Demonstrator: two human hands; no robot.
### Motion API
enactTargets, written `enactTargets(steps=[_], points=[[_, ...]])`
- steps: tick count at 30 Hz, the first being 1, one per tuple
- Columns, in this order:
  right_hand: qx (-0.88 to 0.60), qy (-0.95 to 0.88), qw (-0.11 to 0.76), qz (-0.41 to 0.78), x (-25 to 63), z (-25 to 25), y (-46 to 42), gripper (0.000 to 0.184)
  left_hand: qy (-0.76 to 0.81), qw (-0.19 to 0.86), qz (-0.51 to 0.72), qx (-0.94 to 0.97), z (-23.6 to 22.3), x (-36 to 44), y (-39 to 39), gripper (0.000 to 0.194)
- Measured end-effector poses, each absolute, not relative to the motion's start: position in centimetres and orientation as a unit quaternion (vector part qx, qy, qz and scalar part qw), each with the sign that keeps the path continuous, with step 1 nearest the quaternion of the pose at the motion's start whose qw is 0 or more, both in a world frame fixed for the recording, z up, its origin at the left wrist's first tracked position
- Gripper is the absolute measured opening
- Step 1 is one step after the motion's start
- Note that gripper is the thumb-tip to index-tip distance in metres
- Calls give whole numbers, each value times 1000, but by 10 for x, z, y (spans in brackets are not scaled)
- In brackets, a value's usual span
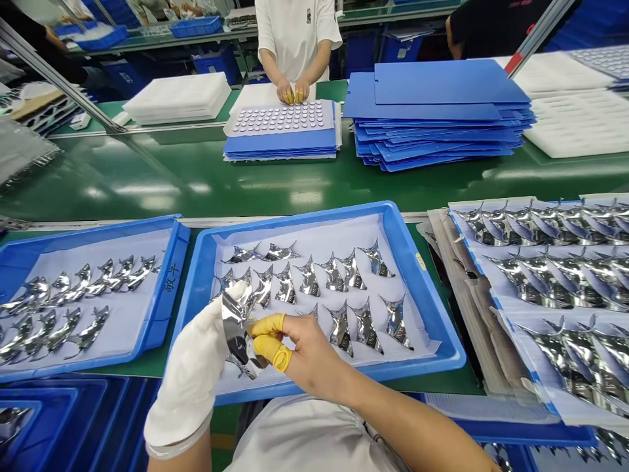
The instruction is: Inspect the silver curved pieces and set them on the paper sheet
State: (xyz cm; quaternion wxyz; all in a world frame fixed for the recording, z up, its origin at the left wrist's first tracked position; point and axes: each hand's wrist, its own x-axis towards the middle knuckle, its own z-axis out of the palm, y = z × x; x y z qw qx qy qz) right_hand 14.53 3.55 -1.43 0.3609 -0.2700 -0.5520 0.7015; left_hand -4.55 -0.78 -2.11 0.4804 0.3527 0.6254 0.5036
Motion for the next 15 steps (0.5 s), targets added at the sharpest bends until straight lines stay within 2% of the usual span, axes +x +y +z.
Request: enactTargets(steps=[2, 3, 4, 5, 9, 15], points=[[-277, -588, 356, 672, 146, -13, 34, 11, 588, 552, 476, 351, -13, -40, -7, 77], [-277, -610, 353, 653, 146, -12, 33, 12, 566, 584, 467, 346, -9, -38, -8, 87], [-274, -633, 352, 633, 146, -11, 31, 13, 548, 604, 467, 342, -8, -37, -9, 89], [-269, -654, 355, 612, 145, -11, 29, 14, 537, 609, 474, 341, -8, -38, -11, 83], [-239, -715, 377, 538, 142, -14, 22, 18, 572, 537, 517, 342, -20, -48, -19, 35], [-245, -760, 377, 470, 145, -11, 22, 21, 586, 516, 522, 343, -30, -52, -22, 31]])
